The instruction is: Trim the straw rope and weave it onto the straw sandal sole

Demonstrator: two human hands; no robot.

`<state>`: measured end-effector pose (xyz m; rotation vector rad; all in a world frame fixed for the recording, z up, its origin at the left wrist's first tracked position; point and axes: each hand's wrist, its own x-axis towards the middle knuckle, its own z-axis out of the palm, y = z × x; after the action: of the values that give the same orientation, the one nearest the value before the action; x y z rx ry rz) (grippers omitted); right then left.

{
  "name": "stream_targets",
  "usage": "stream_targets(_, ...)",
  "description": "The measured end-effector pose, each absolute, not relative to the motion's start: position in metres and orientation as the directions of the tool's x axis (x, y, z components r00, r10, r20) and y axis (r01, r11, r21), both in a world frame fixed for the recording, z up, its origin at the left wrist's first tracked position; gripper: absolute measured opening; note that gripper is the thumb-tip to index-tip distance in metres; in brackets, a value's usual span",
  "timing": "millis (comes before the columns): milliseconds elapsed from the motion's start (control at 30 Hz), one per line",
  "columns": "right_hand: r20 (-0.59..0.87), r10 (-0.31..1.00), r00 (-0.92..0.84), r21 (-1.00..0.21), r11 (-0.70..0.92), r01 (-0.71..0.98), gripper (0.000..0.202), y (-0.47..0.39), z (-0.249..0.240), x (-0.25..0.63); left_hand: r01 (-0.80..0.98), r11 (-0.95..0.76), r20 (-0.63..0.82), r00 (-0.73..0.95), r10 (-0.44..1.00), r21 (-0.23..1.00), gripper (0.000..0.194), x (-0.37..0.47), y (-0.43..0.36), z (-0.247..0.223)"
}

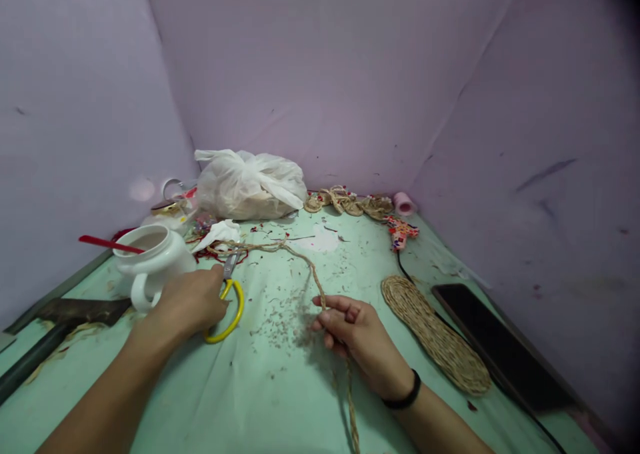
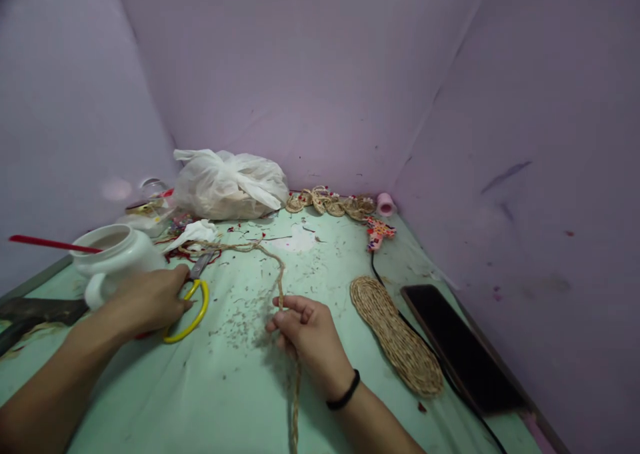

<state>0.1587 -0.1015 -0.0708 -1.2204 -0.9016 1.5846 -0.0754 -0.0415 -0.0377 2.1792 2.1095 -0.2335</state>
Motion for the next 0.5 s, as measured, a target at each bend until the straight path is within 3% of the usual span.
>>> stream_targets(200,-0.195,0.971,0.14,-0.977,-0.179,-0.116,0.023,-0.097,-0.067,0.166,0.998,-0.053,-0.201,0.045,0.979,-0.034,0.04,-0.073,-0.045,-0.042)
stream_targets(400,-0.17,0.963,0.209,-0.98,-0.142,-0.142,0.024,-0.087,-0.066,0.176,0.99,-0.048,-0.282,0.085,0.956,0.134,0.053,-0.085,-0.05,-0.021)
stream_targets(500,-0.192,0.946,0.259,-0.972,-0.147,-0.183,0.023,-0.084,-0.066,0.176,0.983,-0.019,-0.193,0.055,0.98,0.182,0.048,-0.079,-0.056,-0.008)
